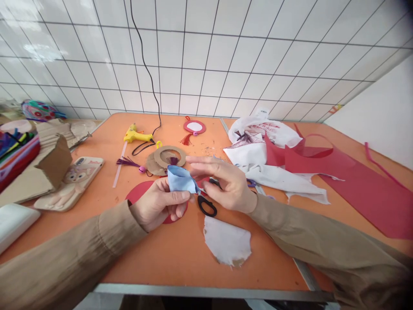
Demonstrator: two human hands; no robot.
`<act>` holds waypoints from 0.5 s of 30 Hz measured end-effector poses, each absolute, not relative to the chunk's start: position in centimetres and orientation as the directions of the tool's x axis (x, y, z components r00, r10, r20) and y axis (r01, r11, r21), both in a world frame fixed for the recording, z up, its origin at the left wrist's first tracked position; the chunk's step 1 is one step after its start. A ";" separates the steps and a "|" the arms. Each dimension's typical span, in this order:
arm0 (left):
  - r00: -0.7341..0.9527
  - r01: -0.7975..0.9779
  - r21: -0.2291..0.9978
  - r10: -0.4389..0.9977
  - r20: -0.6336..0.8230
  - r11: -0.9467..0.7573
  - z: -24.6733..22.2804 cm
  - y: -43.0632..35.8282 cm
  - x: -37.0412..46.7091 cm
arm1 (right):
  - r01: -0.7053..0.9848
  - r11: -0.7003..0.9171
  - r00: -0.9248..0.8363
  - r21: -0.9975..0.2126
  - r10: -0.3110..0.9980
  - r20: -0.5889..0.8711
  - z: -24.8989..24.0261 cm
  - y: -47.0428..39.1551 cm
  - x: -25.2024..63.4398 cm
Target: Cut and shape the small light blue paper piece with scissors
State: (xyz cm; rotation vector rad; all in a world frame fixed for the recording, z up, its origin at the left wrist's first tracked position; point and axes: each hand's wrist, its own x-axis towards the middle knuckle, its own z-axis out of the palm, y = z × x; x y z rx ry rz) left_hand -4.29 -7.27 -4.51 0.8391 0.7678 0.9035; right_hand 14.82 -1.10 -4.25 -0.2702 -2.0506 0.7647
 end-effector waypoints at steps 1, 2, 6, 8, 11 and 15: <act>0.389 -0.358 0.870 0.901 -0.191 0.339 -4.5 -7.3 -4.2 | -0.091 0.683 -0.566 -0.725 0.563 0.602 -4.2 -1.2 14.9; 0.366 -0.366 0.876 0.914 -0.174 0.313 -4.5 -7.4 -4.2 | -0.092 0.567 -0.573 -0.819 0.643 0.509 -4.1 -1.2 15.0; 0.267 -0.366 0.898 0.952 -0.150 0.244 -4.5 -7.5 -3.9 | -0.068 0.259 -0.672 -0.964 0.702 0.236 -3.4 -1.7 14.9; 0.227 -0.350 0.910 0.962 -0.148 0.223 -4.5 -7.5 -3.8 | -0.030 0.230 -0.694 -0.973 0.695 0.186 -2.9 -2.2 14.6; 0.206 -0.323 0.925 0.969 -0.135 0.198 -4.6 -7.6 -3.8 | 0.071 0.265 -0.670 -0.962 0.727 0.151 -2.3 -3.1 14.2; 0.212 -0.297 0.937 0.969 -0.124 0.185 -4.6 -7.7 -3.6 | 0.170 0.324 -0.628 -0.931 0.764 0.151 -2.2 -3.7 13.8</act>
